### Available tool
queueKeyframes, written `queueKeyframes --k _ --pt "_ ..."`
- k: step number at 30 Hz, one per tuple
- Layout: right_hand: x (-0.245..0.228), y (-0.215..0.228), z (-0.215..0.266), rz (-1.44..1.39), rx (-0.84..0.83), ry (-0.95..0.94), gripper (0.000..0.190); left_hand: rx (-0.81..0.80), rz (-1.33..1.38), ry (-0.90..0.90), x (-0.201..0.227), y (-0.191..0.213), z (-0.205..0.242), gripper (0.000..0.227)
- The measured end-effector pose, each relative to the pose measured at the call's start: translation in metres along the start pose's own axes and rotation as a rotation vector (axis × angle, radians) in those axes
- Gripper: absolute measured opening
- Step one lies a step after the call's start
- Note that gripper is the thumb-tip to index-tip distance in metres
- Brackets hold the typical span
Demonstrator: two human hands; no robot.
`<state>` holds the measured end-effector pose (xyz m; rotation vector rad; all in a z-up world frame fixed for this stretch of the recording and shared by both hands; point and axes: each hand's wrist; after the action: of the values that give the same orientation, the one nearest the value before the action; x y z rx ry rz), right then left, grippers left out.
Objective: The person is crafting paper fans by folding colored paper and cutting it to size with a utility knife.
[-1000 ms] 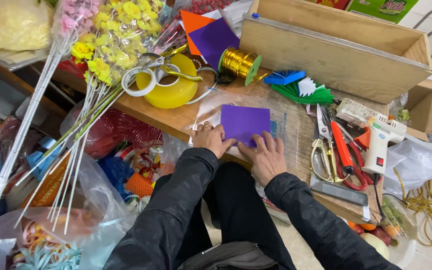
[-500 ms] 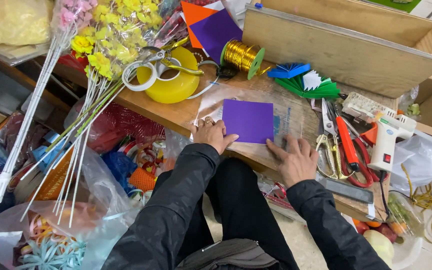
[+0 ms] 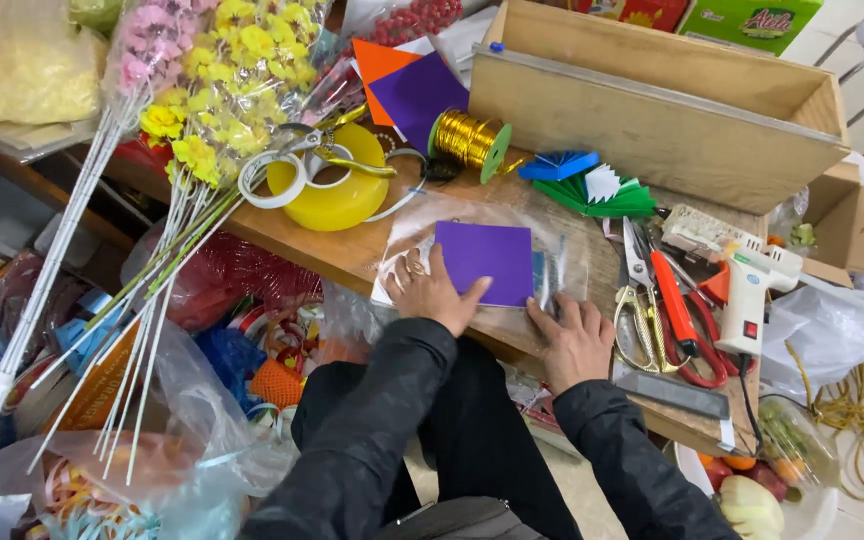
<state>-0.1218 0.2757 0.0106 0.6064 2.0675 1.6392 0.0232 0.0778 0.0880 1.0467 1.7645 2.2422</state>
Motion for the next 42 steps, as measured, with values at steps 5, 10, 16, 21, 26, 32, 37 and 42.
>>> queueKeyframes --k 5,10,16,21,26,32,37,42 --pt "-0.008 0.014 0.004 0.033 -0.047 -0.036 0.067 -0.001 0.05 0.105 0.02 -0.01 0.018 0.117" --pt "-0.003 0.013 0.0 -0.003 -0.053 -0.011 0.069 0.127 0.008 0.178 -0.033 -0.02 0.009 0.113" --pt "0.004 -0.003 0.003 0.031 -0.044 -0.006 0.069 0.307 0.023 0.197 -0.085 -0.026 0.005 0.11" --pt "0.004 -0.002 0.0 0.057 -0.044 -0.028 0.07 0.374 0.055 0.17 -0.091 -0.055 -0.005 0.103" --pt "-0.003 0.009 0.003 -0.021 -0.007 -0.02 0.072 0.559 0.018 -0.475 -0.037 -0.026 0.027 0.079" --pt "-0.003 0.004 0.016 -0.113 0.261 -0.034 0.085 -0.014 -0.164 -0.599 -0.042 -0.08 0.007 0.095" --pt "-0.047 0.054 0.024 -0.729 0.033 -0.387 0.056 0.121 -0.11 -0.592 -0.032 -0.049 0.029 0.055" --pt "-0.105 0.119 0.01 -1.582 -0.328 -1.099 0.042 0.18 0.171 -0.517 -0.026 -0.046 0.042 0.05"
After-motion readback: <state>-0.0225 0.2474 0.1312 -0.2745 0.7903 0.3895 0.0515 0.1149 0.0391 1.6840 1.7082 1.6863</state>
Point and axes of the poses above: each hand's wrist, its own z-axis away from the middle knuckle, its own y-axis out of the back of the hand, x = y × z, and after that the axes turned 1 degree about x, right-handed
